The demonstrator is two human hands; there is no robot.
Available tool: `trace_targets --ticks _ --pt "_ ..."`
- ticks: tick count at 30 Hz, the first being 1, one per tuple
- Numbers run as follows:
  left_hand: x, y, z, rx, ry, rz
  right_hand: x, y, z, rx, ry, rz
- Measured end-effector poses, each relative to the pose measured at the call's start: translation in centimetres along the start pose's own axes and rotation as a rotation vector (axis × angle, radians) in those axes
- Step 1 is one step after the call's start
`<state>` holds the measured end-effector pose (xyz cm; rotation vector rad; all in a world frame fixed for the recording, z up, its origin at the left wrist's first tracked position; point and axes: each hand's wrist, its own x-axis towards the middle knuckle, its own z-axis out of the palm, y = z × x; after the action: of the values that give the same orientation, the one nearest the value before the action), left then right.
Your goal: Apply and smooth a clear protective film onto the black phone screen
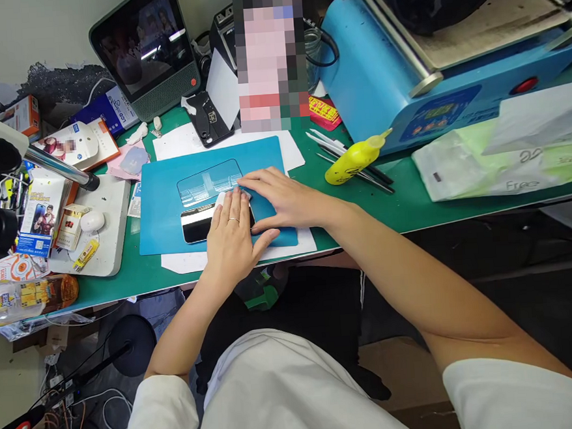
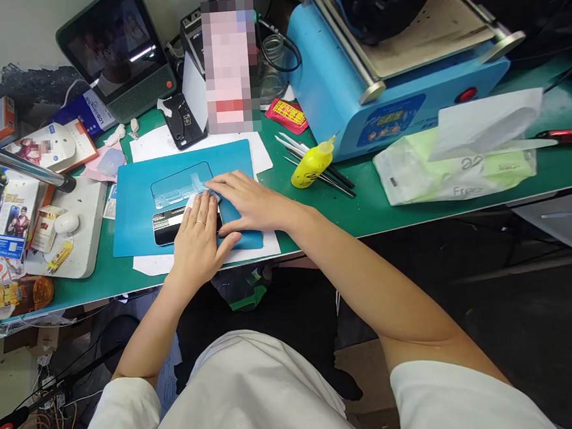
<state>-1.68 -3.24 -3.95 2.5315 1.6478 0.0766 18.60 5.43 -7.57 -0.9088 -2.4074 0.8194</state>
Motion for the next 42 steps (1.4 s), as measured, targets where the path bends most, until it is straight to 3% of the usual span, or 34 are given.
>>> trace_targets --ticks 12,24,35,42 --pt "-4.8 0.6 0.7 -0.007 0.043 0.003 -0.1 -0.3 -0.3 -0.039 -0.032 0.002" --pt "-1.1 -1.0 0.3 -0.039 0.049 -0.045 0.0 -0.4 -0.3 -0.041 -0.035 0.012" --pt "-3.9 -1.6 1.0 -0.174 0.133 0.004 0.0 -0.4 -0.3 -0.036 -0.040 0.032" --pt "-5.0 -3.9 -0.9 -0.268 0.314 0.116 0.0 -0.5 -0.2 -0.032 -0.036 0.023"
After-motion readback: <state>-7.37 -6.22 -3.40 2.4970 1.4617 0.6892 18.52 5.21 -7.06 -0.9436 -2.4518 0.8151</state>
